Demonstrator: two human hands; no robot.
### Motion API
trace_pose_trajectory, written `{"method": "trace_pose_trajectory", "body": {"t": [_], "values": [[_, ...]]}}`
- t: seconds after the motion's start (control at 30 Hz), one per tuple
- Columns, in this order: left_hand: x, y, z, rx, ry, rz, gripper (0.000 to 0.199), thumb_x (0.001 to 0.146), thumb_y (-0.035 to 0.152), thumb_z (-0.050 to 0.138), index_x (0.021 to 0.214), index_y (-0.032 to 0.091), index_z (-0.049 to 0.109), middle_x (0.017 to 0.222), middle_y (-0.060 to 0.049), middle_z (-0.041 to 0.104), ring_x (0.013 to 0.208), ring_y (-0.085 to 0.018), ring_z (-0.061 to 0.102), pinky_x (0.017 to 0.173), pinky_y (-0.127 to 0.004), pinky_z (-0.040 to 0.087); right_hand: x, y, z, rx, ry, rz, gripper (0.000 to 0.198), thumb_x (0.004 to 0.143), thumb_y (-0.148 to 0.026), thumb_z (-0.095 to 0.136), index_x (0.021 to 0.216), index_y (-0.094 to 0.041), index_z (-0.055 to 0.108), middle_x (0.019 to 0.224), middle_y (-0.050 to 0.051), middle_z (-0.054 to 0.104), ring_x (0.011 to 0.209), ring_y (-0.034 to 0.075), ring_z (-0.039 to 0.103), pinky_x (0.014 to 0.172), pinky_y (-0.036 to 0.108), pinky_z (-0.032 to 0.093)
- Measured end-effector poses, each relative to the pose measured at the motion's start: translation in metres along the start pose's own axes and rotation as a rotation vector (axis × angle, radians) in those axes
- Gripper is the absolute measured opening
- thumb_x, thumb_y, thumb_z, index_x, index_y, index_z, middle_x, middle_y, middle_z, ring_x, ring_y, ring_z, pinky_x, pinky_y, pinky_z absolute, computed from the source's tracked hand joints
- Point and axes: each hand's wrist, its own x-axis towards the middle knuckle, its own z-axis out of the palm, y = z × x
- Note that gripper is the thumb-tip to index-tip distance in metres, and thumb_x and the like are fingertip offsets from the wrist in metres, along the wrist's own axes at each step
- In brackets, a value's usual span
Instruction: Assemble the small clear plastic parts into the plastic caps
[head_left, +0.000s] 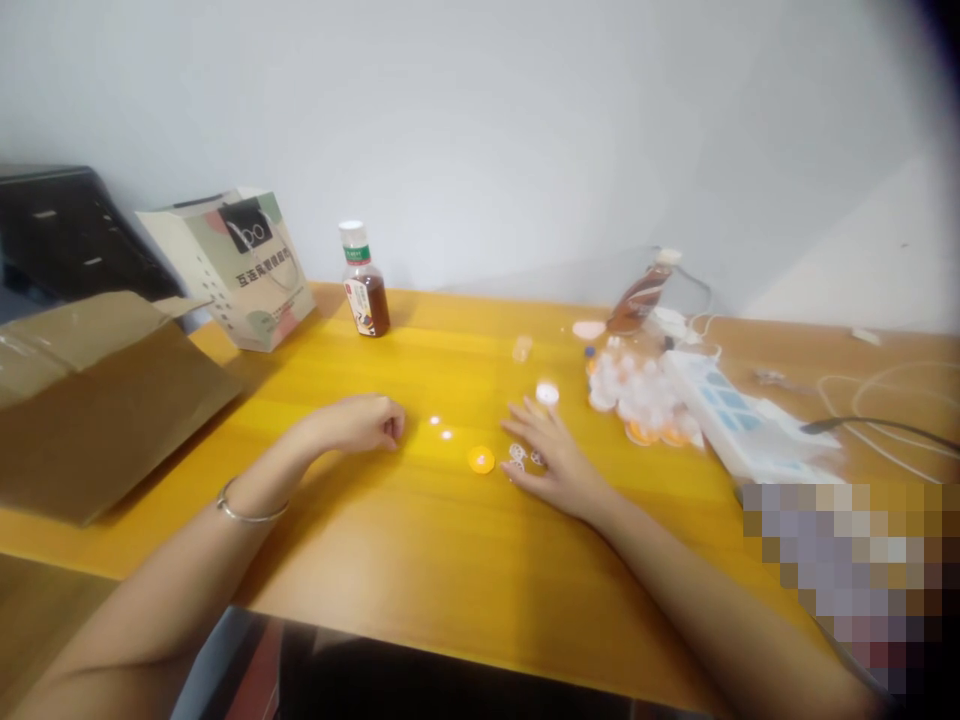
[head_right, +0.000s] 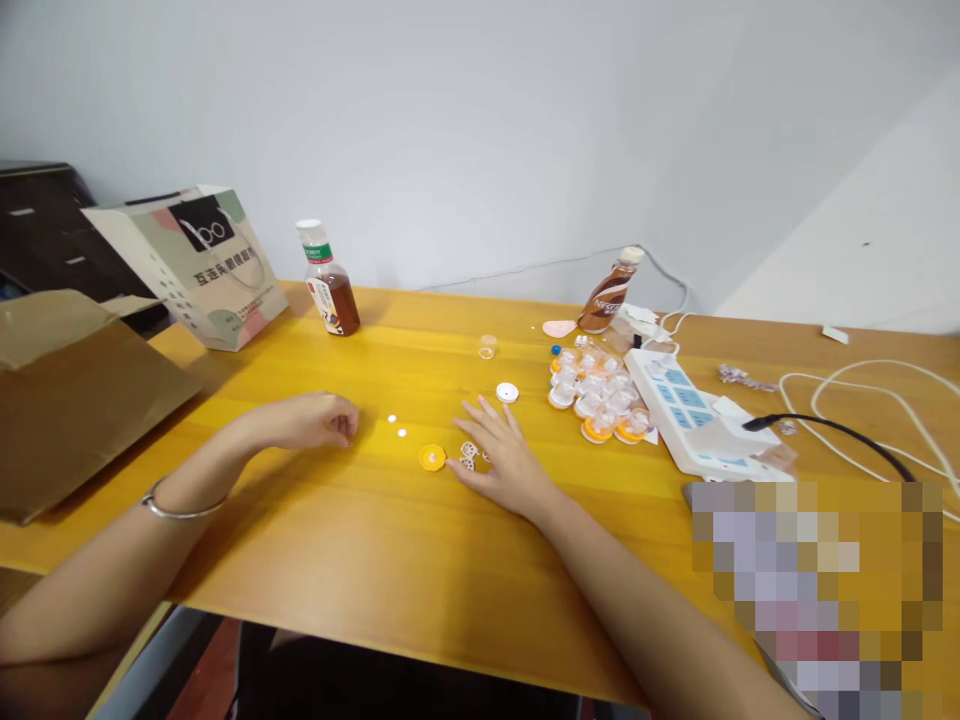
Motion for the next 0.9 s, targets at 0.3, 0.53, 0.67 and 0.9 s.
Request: {"method": "trace_pose_trajectory", "body": {"t": [0.3,0.53,0.67,0.9], "values": [[0.003,0.009,0.004,0.033,0.041,0.02,0.014,0.065,0.016,0.049,0.062,0.016,0.063,0.059,-0.001,0.062,0.051,-0.01,0.05,0.05,-0.02,0.034,0.001,-0.003,-0.002,0.075,0.09,0.002,0.033,0.079,-0.035,0.051,0.109,-0.022,0.053,0.125,0.01,0.048,0.123,0.026,0.036,0.102,0.049,0.024],[0.025,0.058,0.05,-0.613,0.307,0.208,0.018,0.078,0.029,0.052,0.08,0.014,0.063,0.08,-0.004,0.066,0.072,-0.012,0.059,0.067,-0.022,0.044,0.002,-0.03,0.003,0.3,0.246,0.156,0.01,0.077,-0.027,0.053,0.081,-0.023,0.062,0.077,0.003,0.052,0.074,0.017,0.056,0.069,0.032,0.048],[0.032,0.077,0.069,-0.807,0.348,0.14,0.017,0.078,0.027,0.053,0.076,0.013,0.061,0.075,-0.004,0.066,0.067,-0.011,0.058,0.064,-0.023,0.045,0.001,-0.042,0.005,0.378,0.225,0.217,0.008,0.074,-0.025,0.056,0.076,-0.024,0.063,0.074,0.002,0.051,0.072,0.016,0.054,0.068,0.031,0.047],[0.032,0.077,0.072,-0.831,0.379,0.124,0.014,0.078,0.024,0.054,0.074,0.013,0.06,0.07,-0.002,0.063,0.064,-0.01,0.055,0.063,-0.023,0.044,0.002,-0.044,0.008,0.424,0.224,0.285,0.006,0.072,-0.022,0.058,0.074,-0.023,0.064,0.076,0.002,0.05,0.074,0.016,0.054,0.071,0.032,0.046]]}}
